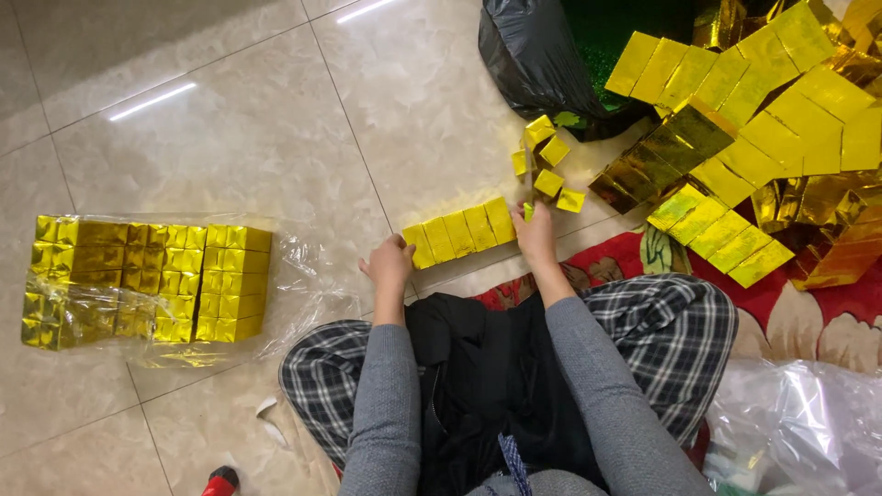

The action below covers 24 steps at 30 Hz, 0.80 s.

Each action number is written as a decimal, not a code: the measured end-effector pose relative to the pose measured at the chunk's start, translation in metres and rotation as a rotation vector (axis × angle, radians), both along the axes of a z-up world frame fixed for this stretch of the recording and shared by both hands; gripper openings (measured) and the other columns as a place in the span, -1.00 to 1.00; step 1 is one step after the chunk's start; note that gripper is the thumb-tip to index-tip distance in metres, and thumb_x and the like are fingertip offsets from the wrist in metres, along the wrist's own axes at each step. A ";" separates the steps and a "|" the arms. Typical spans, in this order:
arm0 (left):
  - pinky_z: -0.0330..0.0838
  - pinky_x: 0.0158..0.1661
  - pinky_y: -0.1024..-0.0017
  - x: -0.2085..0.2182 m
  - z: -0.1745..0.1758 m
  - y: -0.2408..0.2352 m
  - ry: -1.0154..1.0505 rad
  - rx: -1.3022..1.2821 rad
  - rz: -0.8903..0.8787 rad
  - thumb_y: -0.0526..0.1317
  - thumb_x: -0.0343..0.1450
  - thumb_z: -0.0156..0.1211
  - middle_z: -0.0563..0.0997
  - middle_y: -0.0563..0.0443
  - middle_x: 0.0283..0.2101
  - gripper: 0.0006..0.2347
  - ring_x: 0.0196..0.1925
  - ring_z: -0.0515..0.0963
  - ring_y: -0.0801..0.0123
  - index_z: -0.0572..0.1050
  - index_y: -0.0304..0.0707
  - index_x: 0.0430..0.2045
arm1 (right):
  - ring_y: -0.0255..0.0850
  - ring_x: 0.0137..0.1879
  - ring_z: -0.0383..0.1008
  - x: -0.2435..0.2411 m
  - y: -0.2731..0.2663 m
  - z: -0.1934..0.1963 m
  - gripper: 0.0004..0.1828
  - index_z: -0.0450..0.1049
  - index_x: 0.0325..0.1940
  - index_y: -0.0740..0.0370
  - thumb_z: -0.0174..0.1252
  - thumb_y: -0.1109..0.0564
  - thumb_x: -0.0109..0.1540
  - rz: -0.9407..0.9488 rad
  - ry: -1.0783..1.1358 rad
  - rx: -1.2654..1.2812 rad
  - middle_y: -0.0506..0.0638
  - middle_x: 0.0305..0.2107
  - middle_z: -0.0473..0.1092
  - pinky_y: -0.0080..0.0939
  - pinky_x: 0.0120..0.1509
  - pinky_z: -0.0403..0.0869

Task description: Cutting stacks of gold-colored foil blocks using a knife

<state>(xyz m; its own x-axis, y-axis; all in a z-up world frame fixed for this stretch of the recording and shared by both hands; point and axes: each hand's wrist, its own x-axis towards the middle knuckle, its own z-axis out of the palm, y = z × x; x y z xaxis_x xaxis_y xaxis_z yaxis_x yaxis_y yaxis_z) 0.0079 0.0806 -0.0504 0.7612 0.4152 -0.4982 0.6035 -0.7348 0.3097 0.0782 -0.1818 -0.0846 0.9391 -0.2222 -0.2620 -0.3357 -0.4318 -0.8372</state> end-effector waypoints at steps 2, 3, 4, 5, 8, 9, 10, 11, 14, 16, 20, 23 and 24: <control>-0.06 0.19 -0.26 0.000 0.006 -0.001 -0.003 -0.017 0.017 0.01 0.37 0.20 0.65 -0.17 -0.26 -0.76 0.02 0.56 -0.07 0.58 -0.06 -0.25 | -0.09 -0.14 0.53 0.000 -0.005 0.005 -0.76 0.45 -0.14 0.19 0.28 0.20 0.13 0.041 0.006 -0.060 0.06 -0.33 0.49 -0.14 -0.10 0.49; -0.04 0.18 -0.26 -0.001 0.010 0.000 -0.008 -0.034 0.036 0.00 0.37 0.21 0.65 -0.19 -0.26 -0.76 0.02 0.56 -0.09 0.58 -0.08 -0.25 | -0.02 -0.09 0.53 0.000 -0.006 0.008 -0.76 0.47 -0.14 0.19 0.29 0.18 0.13 0.085 0.011 -0.120 0.09 -0.30 0.49 -0.08 -0.07 0.50; -0.04 0.18 -0.26 0.000 0.000 0.002 -0.009 -0.032 0.035 0.00 0.37 0.21 0.65 -0.19 -0.26 -0.76 0.02 0.56 -0.09 0.58 -0.08 -0.25 | -0.02 -0.09 0.53 -0.005 -0.005 0.018 -0.76 0.47 -0.14 0.19 0.29 0.18 0.13 0.084 0.010 -0.118 0.09 -0.30 0.49 -0.08 -0.07 0.50; 0.09 0.12 -0.19 0.000 -0.010 0.004 -0.009 -0.048 0.051 0.03 0.36 0.21 0.65 -0.15 -0.27 -0.75 -0.01 0.58 -0.08 0.60 -0.07 -0.25 | 0.00 -0.05 0.51 -0.010 -0.003 0.028 -0.80 0.45 -0.12 0.20 0.24 0.22 0.17 0.102 -0.082 -0.177 0.06 -0.25 0.41 -0.08 -0.02 0.49; 0.27 0.04 -0.11 0.001 -0.010 -0.008 -0.039 -0.160 0.081 0.00 0.36 0.19 0.65 -0.23 -0.25 -0.73 -0.01 0.57 -0.16 0.61 -0.16 -0.26 | 0.09 0.01 0.46 -0.026 0.002 0.069 -0.85 0.41 -0.07 0.23 0.12 0.22 0.28 0.168 -0.209 -0.257 0.07 -0.20 0.33 -0.01 0.05 0.46; 0.33 0.03 -0.10 0.000 -0.006 -0.015 -0.067 -0.255 0.093 -0.06 0.36 0.18 0.64 -0.34 -0.22 -0.73 0.02 0.54 -0.25 0.61 -0.25 -0.26 | 0.15 0.02 0.43 -0.033 0.004 0.084 -0.85 0.39 -0.03 0.26 0.05 0.18 0.34 0.216 -0.240 -0.276 0.13 -0.20 0.32 0.06 0.07 0.44; 0.33 0.03 -0.10 0.001 -0.005 -0.024 -0.067 -0.256 0.095 -0.06 0.36 0.18 0.64 -0.34 -0.22 -0.73 0.02 0.54 -0.25 0.61 -0.25 -0.26 | 0.15 0.02 0.43 -0.039 0.006 0.104 -0.85 0.39 -0.03 0.26 0.05 0.18 0.34 0.218 -0.240 -0.277 0.13 -0.20 0.32 0.06 0.07 0.44; 0.35 0.04 -0.04 0.002 -0.003 -0.032 -0.049 -0.303 0.085 -0.04 0.33 0.14 0.65 -0.25 -0.21 -0.74 0.04 0.55 -0.17 0.62 -0.14 -0.26 | 0.19 0.01 0.45 -0.046 0.009 0.123 -0.78 0.37 0.05 0.18 0.03 0.10 0.35 0.283 -0.138 -0.234 0.18 -0.20 0.38 0.11 0.06 0.44; 0.37 0.05 0.04 0.002 -0.005 -0.039 -0.038 -0.365 0.068 -0.04 0.29 0.11 0.66 -0.12 -0.24 -0.74 0.03 0.57 -0.08 0.63 -0.04 -0.27 | 0.22 0.02 0.47 -0.064 0.015 0.126 -0.64 0.32 0.19 0.12 0.05 0.04 0.31 0.386 0.007 -0.214 0.29 -0.17 0.46 0.14 0.06 0.45; 0.38 0.03 0.06 -0.002 0.004 -0.040 -0.043 -0.387 0.063 -0.06 0.27 0.11 0.67 -0.10 -0.26 -0.75 0.01 0.58 -0.06 0.63 -0.04 -0.28 | 0.20 0.04 0.48 -0.078 0.022 0.119 -0.55 0.29 0.25 0.13 0.10 0.07 0.27 0.425 0.054 -0.241 0.33 -0.15 0.46 0.12 0.08 0.47; 0.40 0.03 0.07 -0.011 0.044 -0.037 0.004 -0.409 0.084 0.02 0.25 0.17 0.66 -0.09 -0.27 -0.73 0.02 0.58 -0.02 0.63 0.03 -0.27 | 0.21 0.01 0.50 -0.105 0.050 0.155 -0.55 0.26 0.29 0.19 -0.04 0.07 0.32 0.576 0.155 -0.218 0.35 -0.15 0.46 0.15 0.06 0.48; 0.31 0.09 0.08 -0.010 0.022 -0.036 0.035 -0.371 0.061 0.01 0.31 0.07 0.66 -0.06 -0.20 -0.74 0.08 0.55 -0.02 0.62 0.12 -0.23 | 0.23 -0.06 0.53 -0.114 0.056 0.131 -0.64 0.21 0.19 0.13 -0.17 -0.04 0.36 0.759 0.172 -0.358 0.31 -0.22 0.47 0.23 0.02 0.48; 0.24 0.13 0.11 -0.009 0.006 -0.036 0.054 -0.339 0.043 0.02 0.35 0.01 0.66 -0.01 -0.16 -0.73 0.12 0.53 0.03 0.60 0.21 -0.17 | 0.27 -0.08 0.53 -0.115 0.055 0.111 -0.68 0.19 0.11 0.12 -0.21 -0.07 0.37 0.848 0.137 -0.485 0.30 -0.25 0.47 0.27 0.01 0.47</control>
